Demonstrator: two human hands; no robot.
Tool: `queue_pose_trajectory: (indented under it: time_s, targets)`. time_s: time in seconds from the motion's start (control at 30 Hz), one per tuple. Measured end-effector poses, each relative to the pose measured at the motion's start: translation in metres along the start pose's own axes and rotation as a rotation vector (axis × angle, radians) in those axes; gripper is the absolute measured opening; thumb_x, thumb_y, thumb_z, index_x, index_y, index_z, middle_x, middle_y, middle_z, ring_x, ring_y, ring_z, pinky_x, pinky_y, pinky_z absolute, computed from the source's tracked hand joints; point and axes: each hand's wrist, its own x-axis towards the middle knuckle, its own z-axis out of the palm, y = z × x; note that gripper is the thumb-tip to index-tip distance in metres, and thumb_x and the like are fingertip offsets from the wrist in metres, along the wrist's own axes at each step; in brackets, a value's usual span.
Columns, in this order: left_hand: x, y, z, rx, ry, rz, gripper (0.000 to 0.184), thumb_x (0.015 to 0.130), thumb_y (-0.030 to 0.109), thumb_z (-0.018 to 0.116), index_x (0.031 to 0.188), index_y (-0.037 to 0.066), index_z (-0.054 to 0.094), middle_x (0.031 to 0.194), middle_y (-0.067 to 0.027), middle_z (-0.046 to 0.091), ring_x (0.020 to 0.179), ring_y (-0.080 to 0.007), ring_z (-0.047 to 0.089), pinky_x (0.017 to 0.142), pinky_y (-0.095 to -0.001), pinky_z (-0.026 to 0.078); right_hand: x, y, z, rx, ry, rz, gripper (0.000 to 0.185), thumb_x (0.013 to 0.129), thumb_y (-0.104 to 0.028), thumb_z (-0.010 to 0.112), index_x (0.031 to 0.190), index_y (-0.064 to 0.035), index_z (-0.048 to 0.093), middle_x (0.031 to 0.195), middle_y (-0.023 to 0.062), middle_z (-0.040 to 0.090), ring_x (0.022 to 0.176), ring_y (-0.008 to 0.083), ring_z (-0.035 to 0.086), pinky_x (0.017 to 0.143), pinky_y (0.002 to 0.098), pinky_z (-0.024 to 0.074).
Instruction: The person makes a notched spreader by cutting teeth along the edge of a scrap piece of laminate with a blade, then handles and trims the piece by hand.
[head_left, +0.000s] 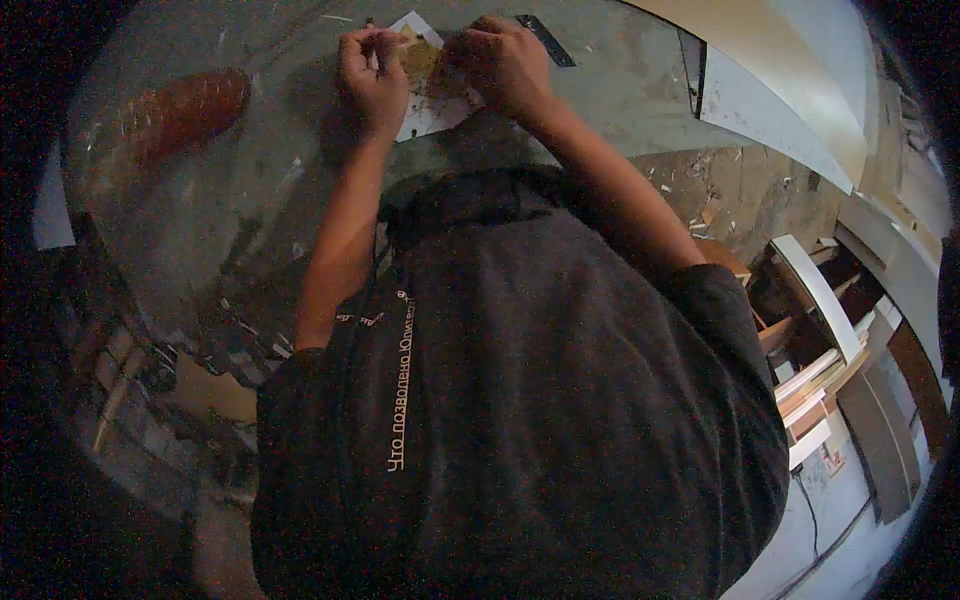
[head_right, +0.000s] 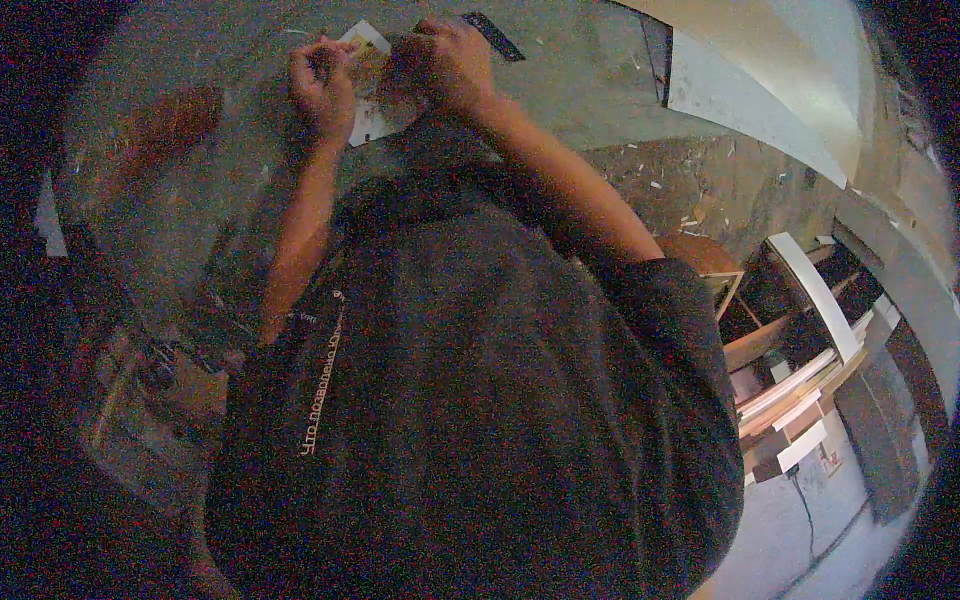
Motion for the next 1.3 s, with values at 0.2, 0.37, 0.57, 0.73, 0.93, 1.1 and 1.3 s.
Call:
queue_pose_trajectory:
  time_s: [0.2, 0.37, 0.57, 0.73, 0.93, 1.1, 1.3]
  targets:
    - [0.001, -0.011, -0.001, 0.015, 0.039, 0.086, 0.018, 0.087, -0.003, 0.069, 0.101, 0.003, 0.06, 0.096, -0.0085, 0.068, 0.096, -0.0213, 0.067, 0.099, -0.038, 0.051, 0.007, 0.01, 0.004, -0.11, 0.006, -0.195, 0.025, 0.075, -0.016, 0.071, 0.099, -0.0184, 0.073, 0.096, 0.0009, 0.067, 0.095, 0.0253, 0.065, 0.077, 0.0387, 0.0562]
    - [-0.001, -0.005, 0.002, -0.041, 0.034, 0.033, 0.015, 0.089, 0.008, 0.072, 0.099, 0.003, 0.062, 0.093, -0.0068, 0.068, 0.089, -0.0173, 0.066, 0.092, -0.0335, 0.051, 0.015, 0.002, 0.002, -0.311, -0.154, -0.237, 0.042, 0.079, -0.028, 0.07, 0.12, -0.0187, 0.065, 0.121, 0.0037, 0.061, 0.112, 0.0261, 0.061, 0.082, 0.0435, 0.0557]
    - [0.002, 0.005, 0.011, -0.053, 0.049, -0.015, 0.021, 0.09, 0.011, 0.073, 0.109, 0.004, 0.066, 0.102, -0.0071, 0.069, 0.096, -0.019, 0.067, 0.09, -0.0338, 0.052, 0.019, 0.001, 0.003, -0.425, -0.178, -0.315, 0.041, 0.082, -0.021, 0.066, 0.12, -0.0099, 0.058, 0.109, 0.01, 0.061, 0.106, 0.026, 0.062, 0.081, 0.0441, 0.0539]
    - [0.008, -0.001, 0.013, 0.201, -0.015, 0.042, 0.02, 0.088, 0.02, 0.078, 0.102, 0.007, 0.07, 0.091, -0.0051, 0.07, 0.085, -0.0162, 0.066, 0.079, -0.0325, 0.053, 0.022, 0.015, 0.005, -0.229, -0.131, -0.156, 0.031, 0.085, -0.025, 0.067, 0.112, -0.0091, 0.063, 0.105, 0.0126, 0.064, 0.099, 0.0321, 0.065, 0.08, 0.0459, 0.0544]
    - [0.006, -0.011, 0.016, -0.026, 0.066, -0.029, 0.024, 0.086, 0.023, 0.08, 0.097, 0.005, 0.069, 0.09, -0.0045, 0.071, 0.087, -0.0148, 0.066, 0.08, -0.0319, 0.052, 0.023, -0.011, -0.009, -0.024, -0.097, 0.159, 0.023, 0.08, -0.028, 0.074, 0.094, -0.0102, 0.07, 0.097, 0.012, 0.068, 0.088, 0.0358, 0.067, 0.078, 0.045, 0.0557]
    - [-0.004, -0.023, 0.007, -0.102, 0.102, -0.079, 0.02, 0.088, 0.016, 0.078, 0.097, 0.004, 0.066, 0.093, -0.0044, 0.07, 0.089, -0.0134, 0.066, 0.081, -0.0301, 0.053, 0.01, -0.037, -0.004, -0.109, -0.092, 0.237, 0.021, 0.08, -0.027, 0.074, 0.09, -0.0094, 0.071, 0.093, 0.0125, 0.067, 0.083, 0.0351, 0.069, 0.073, 0.0447, 0.0565]
    - [-0.001, -0.022, 0.012, -0.116, 0.189, 0.023, 0.015, 0.09, 0.009, 0.074, 0.1, 0.003, 0.065, 0.098, -0.0063, 0.07, 0.09, -0.0154, 0.067, 0.085, -0.0309, 0.053, 0.01, -0.045, 0.01, -0.248, -0.106, 0.251, 0.03, 0.084, -0.026, 0.07, 0.098, -0.0022, 0.06, 0.097, 0.0152, 0.063, 0.08, 0.0369, 0.07, 0.068, 0.0456, 0.0583]
